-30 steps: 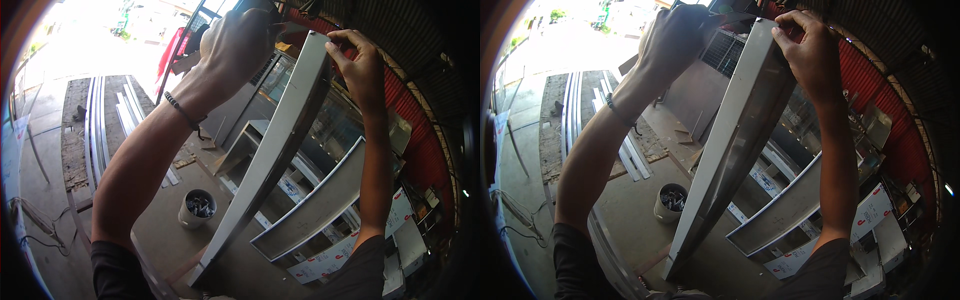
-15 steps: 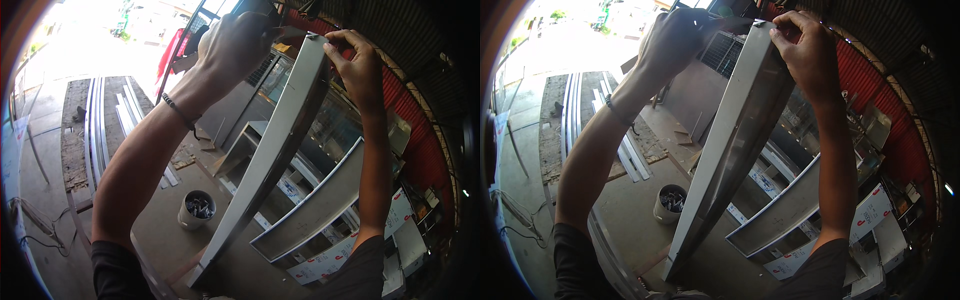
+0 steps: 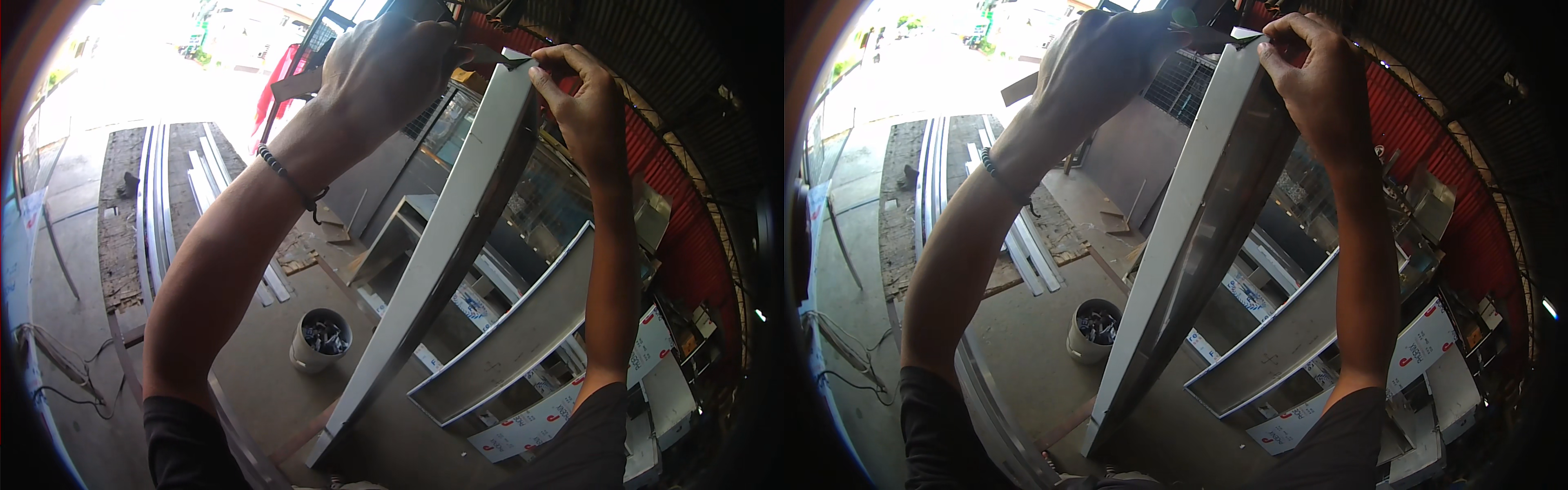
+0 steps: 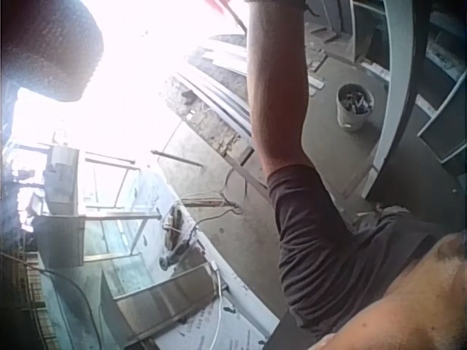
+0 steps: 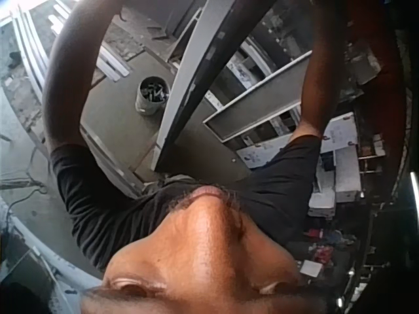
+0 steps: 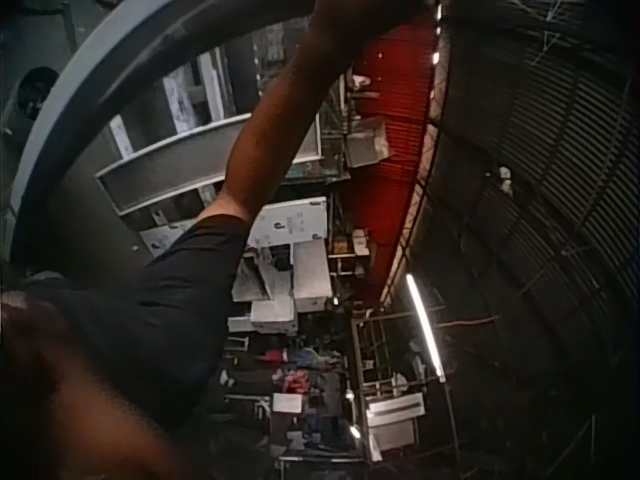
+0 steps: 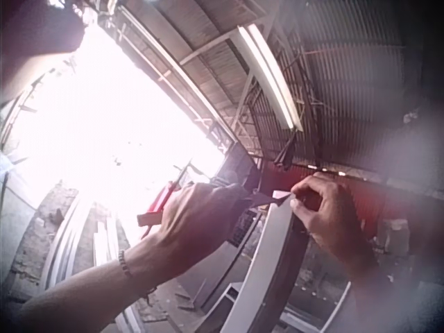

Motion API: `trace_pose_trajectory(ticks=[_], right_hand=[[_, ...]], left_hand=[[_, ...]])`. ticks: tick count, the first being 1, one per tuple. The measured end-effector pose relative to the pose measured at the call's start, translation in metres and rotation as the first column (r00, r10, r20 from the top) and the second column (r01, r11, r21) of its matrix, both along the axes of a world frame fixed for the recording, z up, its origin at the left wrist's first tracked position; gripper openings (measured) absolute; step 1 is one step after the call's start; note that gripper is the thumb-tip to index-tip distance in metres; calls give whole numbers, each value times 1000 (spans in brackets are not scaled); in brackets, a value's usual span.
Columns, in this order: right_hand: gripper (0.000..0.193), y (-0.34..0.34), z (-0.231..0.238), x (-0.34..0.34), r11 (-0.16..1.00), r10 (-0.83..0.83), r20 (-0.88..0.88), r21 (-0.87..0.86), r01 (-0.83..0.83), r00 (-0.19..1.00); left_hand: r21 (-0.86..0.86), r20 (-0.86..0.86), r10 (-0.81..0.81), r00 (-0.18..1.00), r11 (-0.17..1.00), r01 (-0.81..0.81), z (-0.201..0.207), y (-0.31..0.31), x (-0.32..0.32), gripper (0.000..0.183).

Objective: The person assembles a metal structure by aligning and joining various steel frames and panels with their hands.

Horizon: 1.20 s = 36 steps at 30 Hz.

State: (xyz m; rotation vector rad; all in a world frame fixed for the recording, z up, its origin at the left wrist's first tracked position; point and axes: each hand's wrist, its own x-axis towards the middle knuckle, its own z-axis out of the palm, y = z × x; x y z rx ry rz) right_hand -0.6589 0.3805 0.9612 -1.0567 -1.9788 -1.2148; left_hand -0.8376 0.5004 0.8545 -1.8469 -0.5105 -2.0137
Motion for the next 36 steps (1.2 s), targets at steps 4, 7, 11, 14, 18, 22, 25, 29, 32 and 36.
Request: trace_pose_trajectory(ticks=[4, 7, 11, 14, 18, 22, 25, 29, 32, 36], right_hand=[[14, -2, 2, -4, 1000, 2, 39, 6, -2, 999], [15, -4, 3, -5, 1000, -25, 59, 18, 24, 998], [17, -5, 3, -6, 997, -79, 36, -15, 80, 996], [20, -7, 3, -10, 995, -57, -41, -84, 54, 998], [25, -6, 2, -8, 1000, -17, 71, -11, 18, 997], [21, -13, -2, -14, 973, -188, 367, 199, 120, 911], [17, -14, -2, -13, 947, -270, 396, 274, 168, 877], [13, -13, -3, -12, 936, -286, 415, 315, 159, 863], [13, -12, -4, -14, 930, -300, 487, 342, 137, 821], [12, -4, -4, -17, 919, -323, 481, 365, 149, 815]], left_hand=[[114, 15, -51, 999, 992, 49, -3, -6, -6, 16], [-27, -15, 151, 988, 988, -151, -4, 0, 0, 18], [16, -12, 157, 988, 988, -156, -5, 6, -1, 12], [50, -18, 170, 985, 984, -169, -6, 12, 0, 12], [157, -32, 270, 962, 952, -262, -8, 12, -4, 15], [146, -32, 258, 966, 957, -251, -9, 16, -4, 18], [165, -48, 244, 969, 958, -233, -10, 17, -4, 19], [112, -79, 265, 961, 960, -256, -10, 11, -8, 18], [85, -73, 256, 964, 965, -250, -13, -1, -10, 17], [44, 92, 83, 992, 995, -87, -21, 5, -10, 20]])
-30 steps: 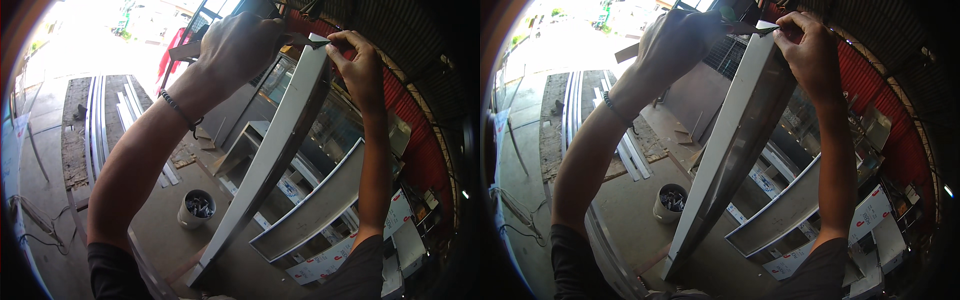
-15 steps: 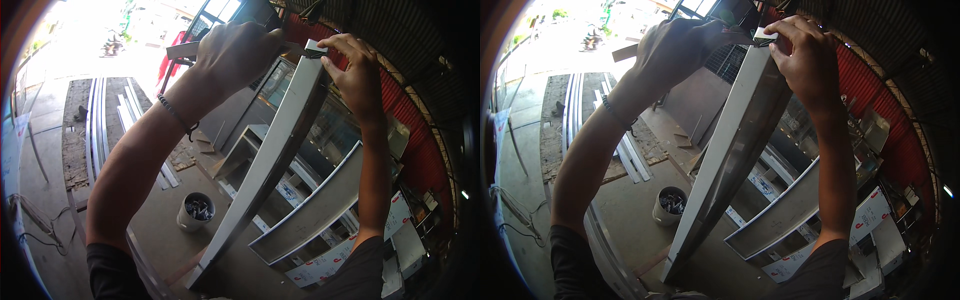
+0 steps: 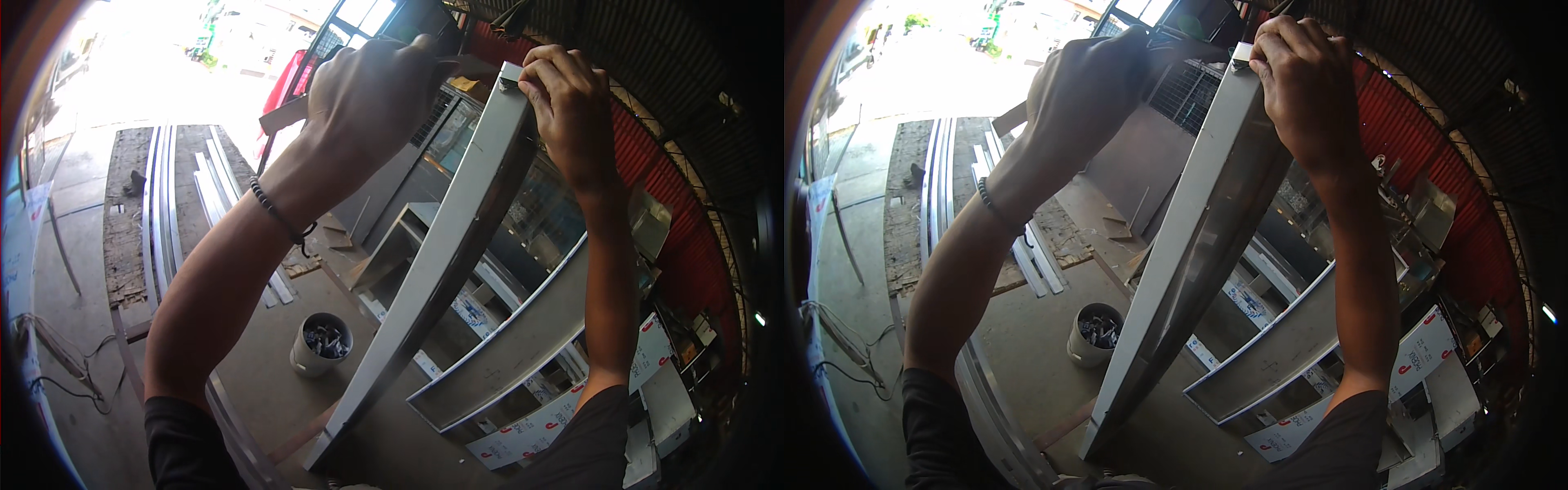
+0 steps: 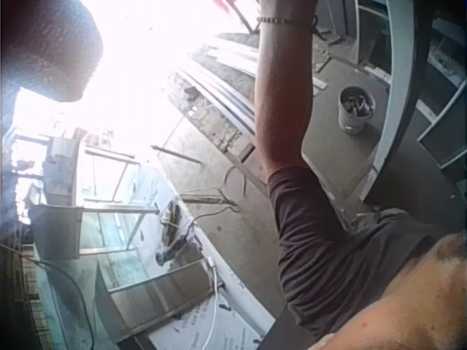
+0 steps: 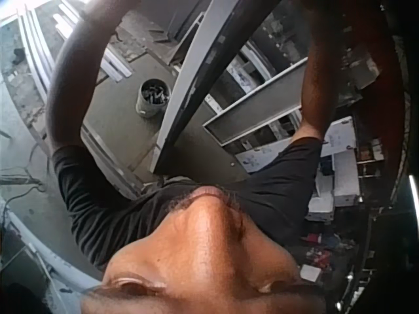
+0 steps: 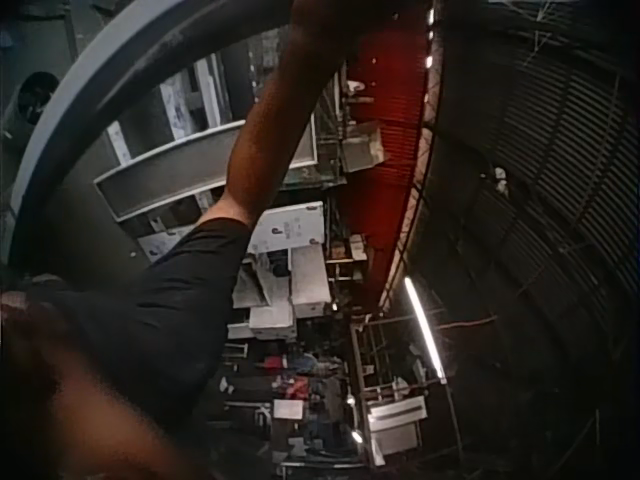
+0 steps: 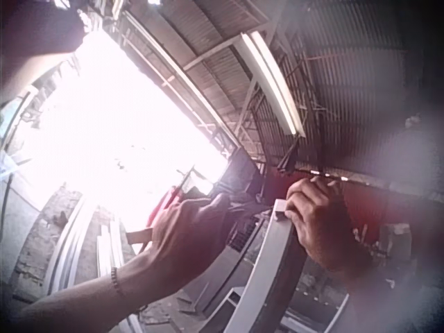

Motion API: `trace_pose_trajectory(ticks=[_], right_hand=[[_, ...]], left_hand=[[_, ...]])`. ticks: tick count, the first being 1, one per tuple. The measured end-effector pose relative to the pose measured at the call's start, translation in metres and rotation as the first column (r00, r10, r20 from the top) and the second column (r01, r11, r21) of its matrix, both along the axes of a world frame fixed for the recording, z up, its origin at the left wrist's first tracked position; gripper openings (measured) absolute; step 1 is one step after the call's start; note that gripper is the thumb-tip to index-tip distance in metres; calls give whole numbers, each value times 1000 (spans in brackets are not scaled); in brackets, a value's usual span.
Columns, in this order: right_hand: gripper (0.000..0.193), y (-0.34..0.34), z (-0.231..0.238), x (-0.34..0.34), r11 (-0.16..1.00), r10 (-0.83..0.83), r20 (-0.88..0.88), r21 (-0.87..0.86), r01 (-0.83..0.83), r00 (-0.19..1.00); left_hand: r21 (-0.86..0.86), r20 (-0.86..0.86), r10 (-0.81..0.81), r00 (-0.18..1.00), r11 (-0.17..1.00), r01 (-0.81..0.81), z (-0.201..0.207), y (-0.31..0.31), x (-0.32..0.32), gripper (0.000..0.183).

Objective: The person assembles a metal structure by aligning and joining various steel frames and panels with their hands.

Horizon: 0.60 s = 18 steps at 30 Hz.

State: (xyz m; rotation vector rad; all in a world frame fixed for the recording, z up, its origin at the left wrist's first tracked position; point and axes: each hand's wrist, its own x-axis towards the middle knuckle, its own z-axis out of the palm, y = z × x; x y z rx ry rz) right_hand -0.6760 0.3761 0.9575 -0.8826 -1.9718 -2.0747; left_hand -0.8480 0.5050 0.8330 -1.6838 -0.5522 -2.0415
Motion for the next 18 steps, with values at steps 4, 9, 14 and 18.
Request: trace_pose_trajectory(ticks=[4, 9, 14, 18], right_hand=[[10, 6, -10, -2, 998, 60, 25, -38, -59, 998], [7, 4, -25, 3, 996, 56, 14, -68, -55, 998], [7, 0, -51, 2, 988, 46, -98, -140, -59, 994], [7, -12, -84, -3, 985, 40, -143, -158, -63, 989]], left_hand=[[7, 2, -18, 1000, 1000, 18, -20, -2, -13, 25], [-386, 90, -313, 945, 864, 323, -44, -48, -37, 27], [-524, 171, -380, 909, 746, 411, -71, -55, -49, 32], [-560, 201, -414, 888, 695, 451, -94, -52, -54, 41]])
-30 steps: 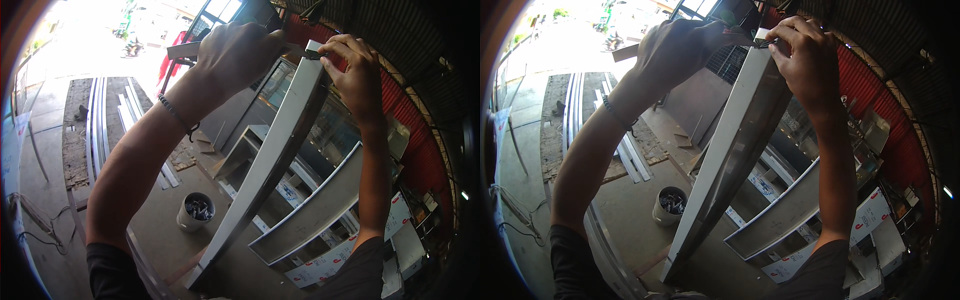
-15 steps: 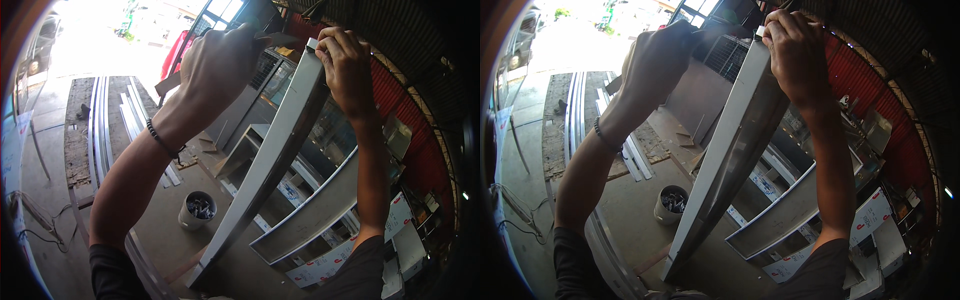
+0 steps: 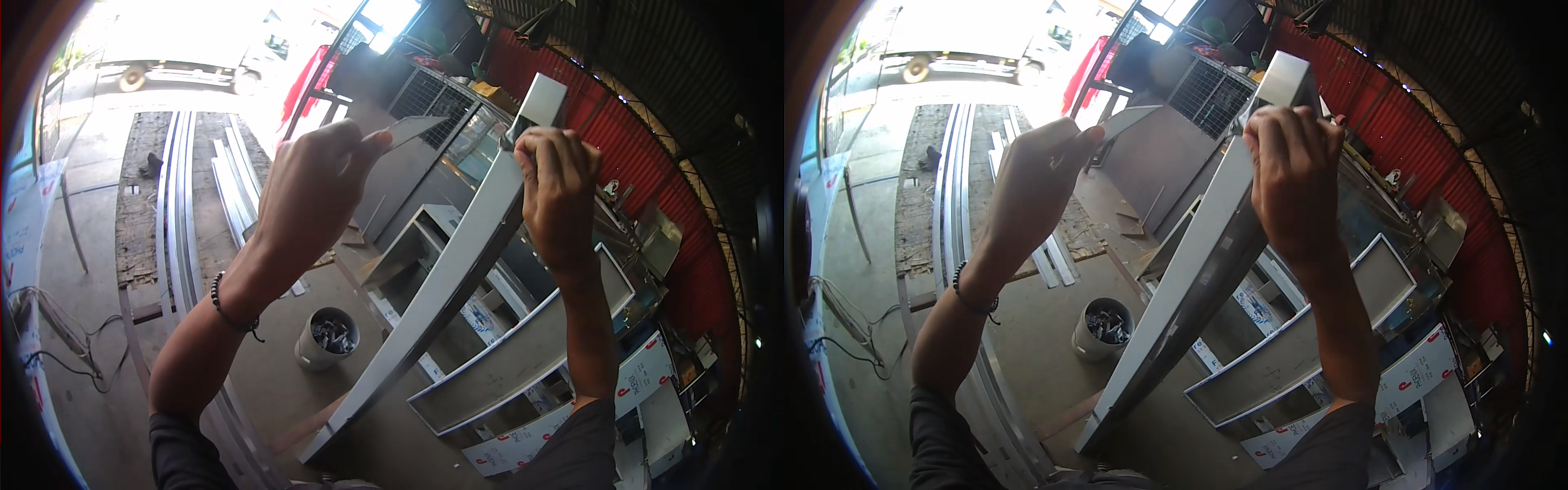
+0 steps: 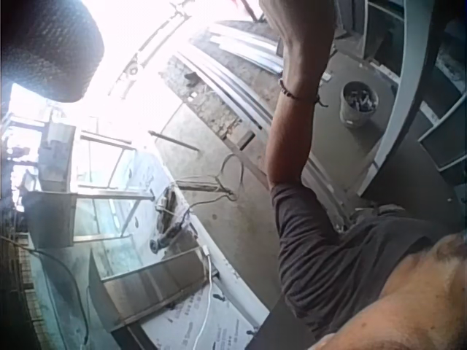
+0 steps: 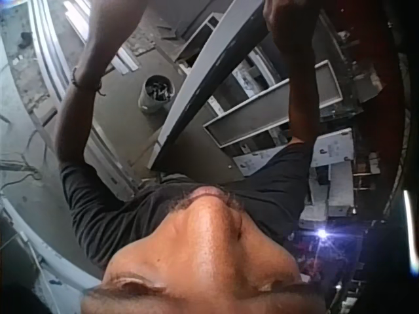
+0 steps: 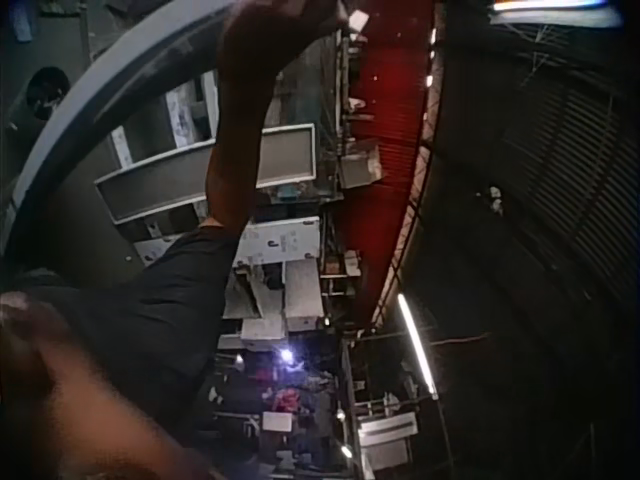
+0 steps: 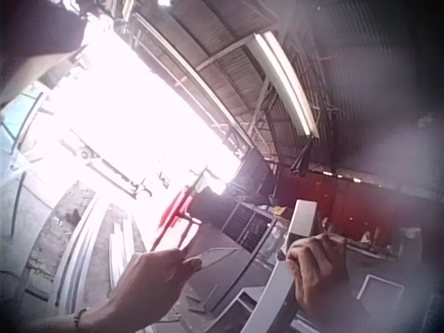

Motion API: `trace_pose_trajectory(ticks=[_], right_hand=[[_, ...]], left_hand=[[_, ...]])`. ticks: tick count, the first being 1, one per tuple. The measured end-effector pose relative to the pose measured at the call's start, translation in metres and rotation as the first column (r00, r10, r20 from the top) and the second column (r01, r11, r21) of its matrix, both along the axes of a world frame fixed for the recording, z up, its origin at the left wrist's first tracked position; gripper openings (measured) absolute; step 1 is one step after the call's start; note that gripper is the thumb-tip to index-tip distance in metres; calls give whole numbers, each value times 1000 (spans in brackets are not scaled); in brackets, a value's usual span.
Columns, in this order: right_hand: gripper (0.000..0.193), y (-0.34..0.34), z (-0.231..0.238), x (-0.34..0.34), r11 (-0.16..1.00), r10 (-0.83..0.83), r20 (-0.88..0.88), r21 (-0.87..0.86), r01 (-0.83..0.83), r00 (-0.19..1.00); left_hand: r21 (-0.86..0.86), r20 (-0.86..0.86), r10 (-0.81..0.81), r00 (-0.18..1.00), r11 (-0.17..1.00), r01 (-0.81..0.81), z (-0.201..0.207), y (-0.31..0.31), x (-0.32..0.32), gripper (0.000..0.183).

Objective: The person assembles a metal structure by aligning and joining various steel frames and panels with their hands.

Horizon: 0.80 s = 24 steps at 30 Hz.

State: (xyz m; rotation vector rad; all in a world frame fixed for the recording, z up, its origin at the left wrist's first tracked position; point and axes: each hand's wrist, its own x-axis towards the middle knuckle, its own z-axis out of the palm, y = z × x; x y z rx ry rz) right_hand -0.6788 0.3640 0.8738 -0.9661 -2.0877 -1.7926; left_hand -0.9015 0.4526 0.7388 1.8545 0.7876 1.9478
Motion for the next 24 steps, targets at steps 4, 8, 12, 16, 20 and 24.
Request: trace_pose_trajectory(ticks=[4, 8, 12, 16, 20, 24], right_hand=[[4, -12, -34, -4, 1000, 21, -45, 4, -20, 999], [8, -19, -75, -5, 994, 27, -126, -103, -40, 992], [13, -31, -117, -6, 978, 26, -213, -196, -69, 977], [11, -48, -155, -2, 960, 19, -284, -263, -97, 959], [10, -59, -179, -1, 928, 21, -359, -340, -152, 933], [10, -71, -180, 2, 931, 32, -397, -321, -172, 917]], left_hand=[[-65, -63, -22, 998, 998, 18, -16, -4, 1, 48], [-232, 69, -318, 945, 917, 326, -34, -11, 1, 52], [-362, 111, -470, 876, 802, 476, -57, -23, 4, 51], [-440, 170, -558, 812, 695, 569, -91, -37, 18, 41], [-447, 181, -562, 807, 684, 576, -103, -43, 33, 34], [-328, 23, -463, 886, 834, 444, -70, -38, 45, 36]])
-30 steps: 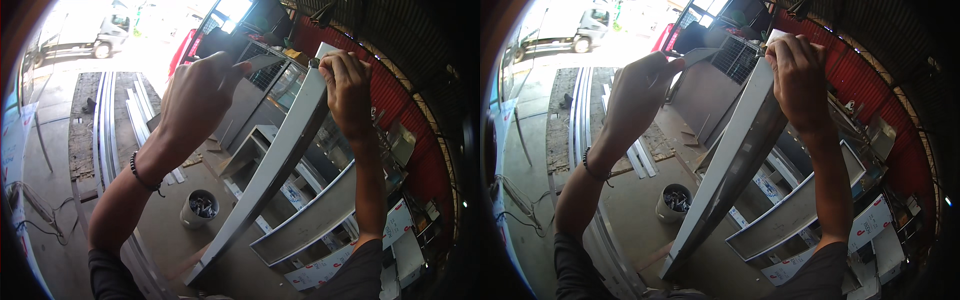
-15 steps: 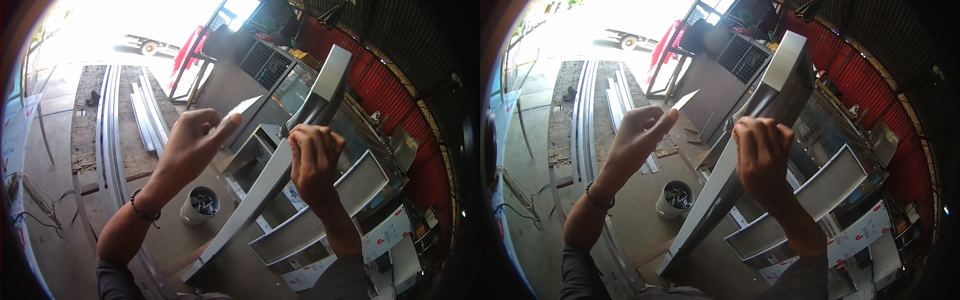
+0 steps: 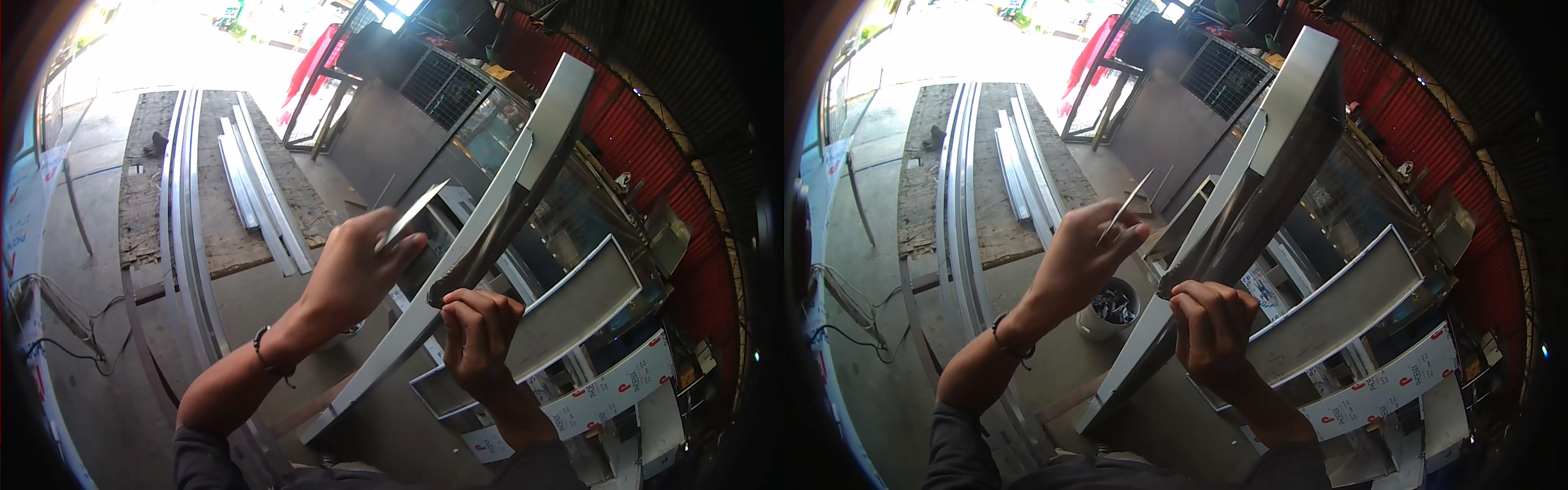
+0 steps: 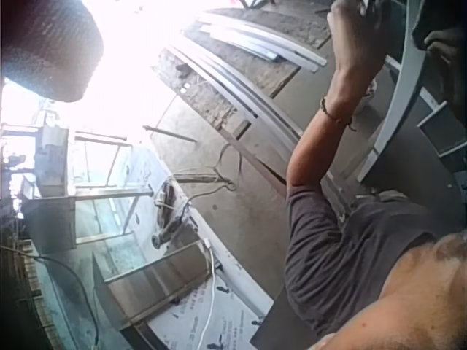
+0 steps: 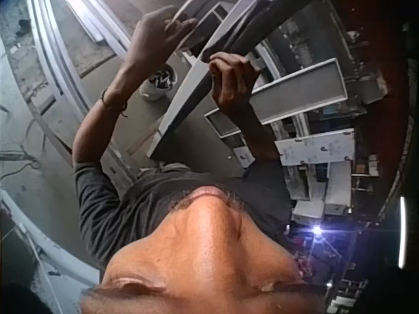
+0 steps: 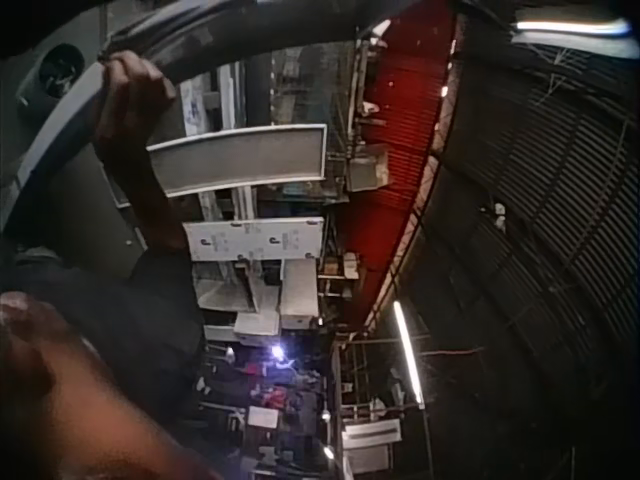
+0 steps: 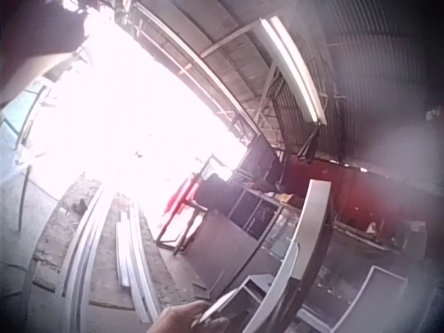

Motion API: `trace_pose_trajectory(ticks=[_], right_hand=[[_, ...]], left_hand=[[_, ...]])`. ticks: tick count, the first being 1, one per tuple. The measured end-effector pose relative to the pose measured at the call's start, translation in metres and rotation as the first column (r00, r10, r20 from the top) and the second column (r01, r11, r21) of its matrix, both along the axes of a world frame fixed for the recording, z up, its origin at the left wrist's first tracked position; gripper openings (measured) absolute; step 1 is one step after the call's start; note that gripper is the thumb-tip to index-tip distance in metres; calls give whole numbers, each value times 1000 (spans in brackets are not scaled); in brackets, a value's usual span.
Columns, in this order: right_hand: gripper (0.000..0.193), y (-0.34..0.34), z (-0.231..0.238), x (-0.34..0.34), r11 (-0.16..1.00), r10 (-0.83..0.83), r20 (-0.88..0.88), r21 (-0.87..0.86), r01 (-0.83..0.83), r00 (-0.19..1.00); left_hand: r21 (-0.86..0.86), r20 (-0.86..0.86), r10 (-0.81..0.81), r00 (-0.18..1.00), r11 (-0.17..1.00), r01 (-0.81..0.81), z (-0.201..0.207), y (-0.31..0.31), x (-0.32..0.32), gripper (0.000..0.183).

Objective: The person assembles a metal structure by aligning and joining various steel frames and panels with their hands.

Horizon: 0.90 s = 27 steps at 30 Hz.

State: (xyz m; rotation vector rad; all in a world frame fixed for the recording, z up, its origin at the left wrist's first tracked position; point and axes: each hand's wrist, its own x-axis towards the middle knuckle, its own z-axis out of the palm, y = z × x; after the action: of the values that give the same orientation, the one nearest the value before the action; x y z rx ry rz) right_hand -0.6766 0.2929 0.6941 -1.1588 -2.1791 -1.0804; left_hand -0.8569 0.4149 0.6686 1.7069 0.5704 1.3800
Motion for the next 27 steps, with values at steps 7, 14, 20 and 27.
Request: trace_pose_trajectory(ticks=[7, 14, 20, 27], right_hand=[[7, -7, 7, -2, 1000, 9, -1, -20, -9, 1000], [9, -4, 3, 8, 999, 25, -41, -21, -26, 999], [10, -4, 4, 7, 999, 16, -53, -29, -18, 998], [12, -3, 3, 8, 999, 14, -54, -34, -16, 998]], left_hand=[[541, -1, 489, 872, 734, -411, 90, 40, 1, 46], [770, 197, 733, 651, 295, -565, 116, 55, 8, 36], [781, 190, 792, 580, 237, -579, 119, 52, 10, 35], [824, 167, 786, 595, 220, -522, 118, 50, 3, 34]])
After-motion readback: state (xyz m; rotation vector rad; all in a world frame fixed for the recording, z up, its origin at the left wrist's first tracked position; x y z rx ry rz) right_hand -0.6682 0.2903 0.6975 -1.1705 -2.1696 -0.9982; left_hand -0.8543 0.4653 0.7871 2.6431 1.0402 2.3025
